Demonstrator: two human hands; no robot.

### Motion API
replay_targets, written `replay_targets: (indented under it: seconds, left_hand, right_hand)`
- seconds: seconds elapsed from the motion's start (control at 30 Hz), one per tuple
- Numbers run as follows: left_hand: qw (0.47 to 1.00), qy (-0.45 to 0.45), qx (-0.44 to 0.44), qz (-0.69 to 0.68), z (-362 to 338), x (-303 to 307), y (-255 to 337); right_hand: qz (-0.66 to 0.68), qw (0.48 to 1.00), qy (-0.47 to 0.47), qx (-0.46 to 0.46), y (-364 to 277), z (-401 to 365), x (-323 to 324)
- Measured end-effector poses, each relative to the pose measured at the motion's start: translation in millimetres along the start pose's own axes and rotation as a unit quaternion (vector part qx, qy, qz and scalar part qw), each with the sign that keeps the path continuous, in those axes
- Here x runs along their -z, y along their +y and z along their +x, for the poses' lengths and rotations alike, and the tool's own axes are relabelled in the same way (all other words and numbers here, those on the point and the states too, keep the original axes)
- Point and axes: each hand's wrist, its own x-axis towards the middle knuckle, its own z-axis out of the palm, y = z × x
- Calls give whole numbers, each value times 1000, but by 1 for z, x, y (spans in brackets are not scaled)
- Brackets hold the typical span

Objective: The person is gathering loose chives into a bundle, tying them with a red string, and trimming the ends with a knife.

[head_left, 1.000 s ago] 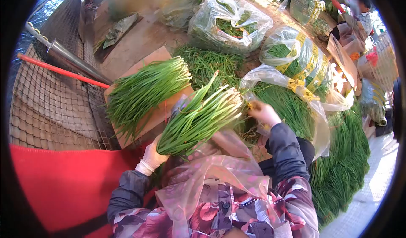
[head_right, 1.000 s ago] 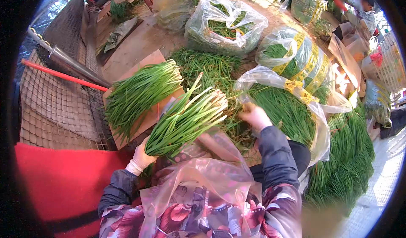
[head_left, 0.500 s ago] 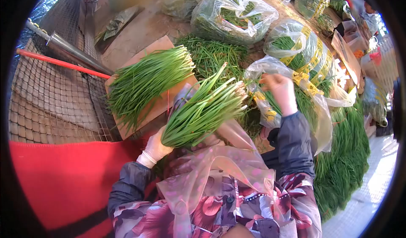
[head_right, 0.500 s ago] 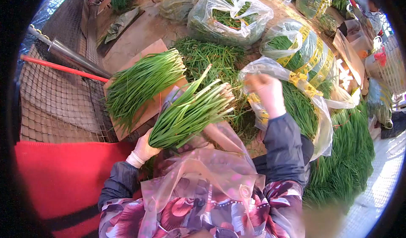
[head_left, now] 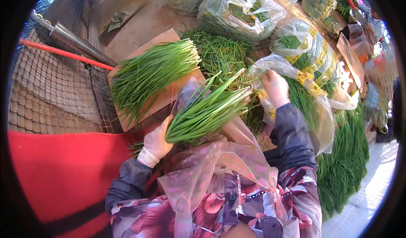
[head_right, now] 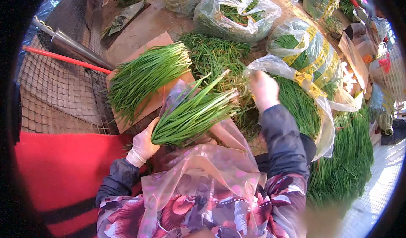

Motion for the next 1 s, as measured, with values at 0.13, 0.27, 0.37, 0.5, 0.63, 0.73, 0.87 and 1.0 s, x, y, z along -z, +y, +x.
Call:
replay_targets:
  seconds: [0.13, 0.27, 0.37, 0.5, 0.63, 0.73, 0.87, 1.0]
  left_hand:
    - [996, 68, -62, 6, 0, -6, -4]
    - [991, 94, -93, 12, 2, -12, -1]
    - [988, 64, -95, 102, 1, -10, -3]
    - [983, 68, -117, 126, 3, -3, -2]
    - [982, 67, -143, 108, 14, 27, 11]
    - [967, 35, -168, 188, 25, 63, 34]
    - [960, 2, -188, 209, 26, 79, 46]
    - [964, -35, -184, 190, 24, 68, 54]
  right_hand:
    - [-65, 983, -165, 52, 43, 13, 38]
    - [20, 922, -363, 136, -45, -6, 55]
    - [193, 883, -390, 173, -47, -21, -2]
    - [201, 885, -391, 152, -53, -27, 1]
    - [307, 839, -418, 163, -38, -22, -20]
    - [270, 864, -368, 214, -43, -27, -18]
    - [150, 926, -167, 303, -39, -44, -49]
    - [117, 941, -229, 222, -42, -45, -37]
